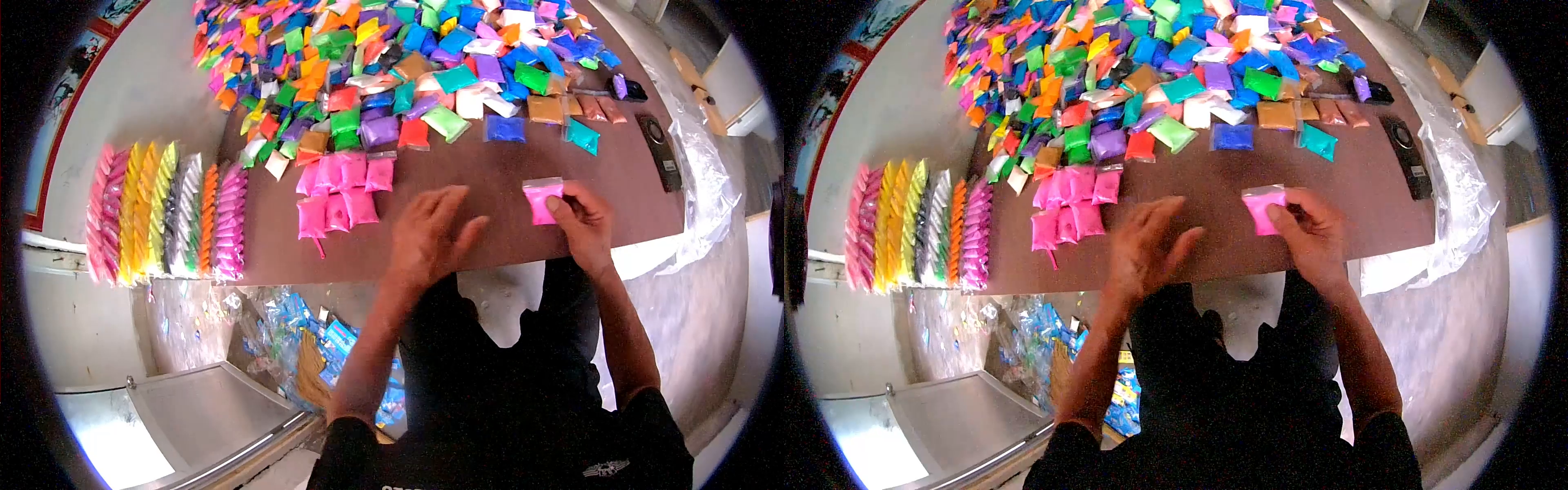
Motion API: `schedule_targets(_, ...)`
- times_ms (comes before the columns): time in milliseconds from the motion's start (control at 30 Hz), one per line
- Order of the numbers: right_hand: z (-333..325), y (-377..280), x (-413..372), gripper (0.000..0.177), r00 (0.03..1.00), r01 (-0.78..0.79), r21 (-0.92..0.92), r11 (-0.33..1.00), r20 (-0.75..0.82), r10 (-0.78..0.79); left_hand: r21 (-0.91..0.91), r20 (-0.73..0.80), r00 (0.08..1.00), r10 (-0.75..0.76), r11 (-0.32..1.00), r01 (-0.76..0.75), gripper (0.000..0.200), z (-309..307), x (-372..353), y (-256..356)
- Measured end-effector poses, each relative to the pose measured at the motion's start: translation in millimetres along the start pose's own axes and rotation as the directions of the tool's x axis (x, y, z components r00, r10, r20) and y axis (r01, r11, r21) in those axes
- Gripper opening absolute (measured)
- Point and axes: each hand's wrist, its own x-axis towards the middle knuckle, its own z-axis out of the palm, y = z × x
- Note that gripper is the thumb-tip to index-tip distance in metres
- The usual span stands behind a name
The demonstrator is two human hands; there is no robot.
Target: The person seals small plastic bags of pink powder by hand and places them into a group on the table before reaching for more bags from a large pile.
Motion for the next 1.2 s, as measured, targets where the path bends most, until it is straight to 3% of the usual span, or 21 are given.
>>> schedule_targets(67, 15, -1, 8, 0.018, 0.993, -0.039, 0.078, 0.996, 0.118, 0.030, -0.333, 0.222, 0.924, -0.311, 0.867, 0.371, 0.046, 15, 7, 20)
schedule_targets(100, 19, 3, 10, 0.017, 0.989, -0.058, 0.045, 0.997, 0.140, 0.051, -0.333, 0.218, 0.923, -0.316, 0.865, 0.375, 0.046, 26, 10, 23)
schedule_targets(167, 25, 3, 14, 0.016, 0.983, 0.000, -0.026, 1.000, 0.183, 0.004, -0.602, 0.149, 0.913, -0.381, 0.697, 0.389, 0.038, 46, 11, 21)
schedule_targets(200, 28, 4, 16, 0.015, 0.974, 0.064, -0.093, 0.994, 0.225, -0.041, -0.600, 0.147, 0.910, -0.387, 0.697, 0.393, 0.038, 50, 12, 19)
schedule_targets(333, 28, 6, 17, 0.015, 0.967, 0.099, -0.133, 0.986, 0.246, -0.064, -0.697, 0.207, 0.887, -0.412, 0.574, 0.430, 0.024, 52, 10, 13)
schedule_targets(400, 28, 4, 17, 0.016, 0.972, 0.093, -0.242, 0.966, 0.234, -0.035, -0.711, 0.241, 0.877, -0.415, 0.539, 0.451, 0.021, 45, 12, 16)
schedule_targets(500, 27, 14, 16, 0.015, 0.974, 0.033, -0.169, 0.985, 0.226, 0.006, -0.709, 0.310, 0.826, -0.471, 0.464, 0.531, 0.019, 33, 10, 18)
schedule_targets(567, 27, 11, 15, 0.015, 0.977, 0.033, -0.201, 0.979, 0.214, 0.011, -0.383, -0.107, 0.928, -0.357, 0.876, 0.293, 0.016, 22, 4, 10)
schedule_targets(633, 27, 11, 13, 0.015, 0.980, 0.022, -0.231, 0.973, 0.198, 0.025, -0.152, -0.333, 0.904, -0.269, 0.961, 0.230, 0.016, 0, -13, -16)
schedule_targets(700, 28, 13, 13, 0.015, 0.982, -0.016, -0.193, 0.981, 0.184, 0.052, 0.091, -0.497, 0.839, -0.220, 0.949, 0.303, 0.019, -40, -28, -41)
schedule_targets(767, 27, 14, 13, 0.014, 0.981, -0.011, -0.180, 0.984, 0.190, 0.046, 0.370, -0.450, 0.885, -0.118, 0.878, 0.305, 0.019, -74, -46, -75)
schedule_targets(833, 29, 9, 14, 0.014, 0.980, 0.001, -0.172, 0.985, 0.197, 0.033, 0.370, -0.397, 0.900, -0.177, 0.867, 0.334, 0.019, -88, -64, -97)
schedule_targets(900, 30, 0, 16, 0.013, 0.979, 0.072, -0.290, 0.954, 0.203, -0.013, 0.345, -0.333, 0.914, -0.234, 0.872, 0.349, 0.018, -93, -76, -114)
schedule_targets(1000, 31, 2, 16, 0.012, 0.981, 0.058, -0.269, 0.962, 0.195, -0.004, 0.287, -0.305, 0.899, -0.314, 0.870, 0.401, 0.018, -97, -81, -126)
schedule_targets(1200, 30, 6, 17, 0.012, 0.981, 0.111, -0.348, 0.931, 0.186, -0.048, 0.266, -0.300, 0.901, -0.314, 0.879, 0.395, 0.019, -103, -78, -130)
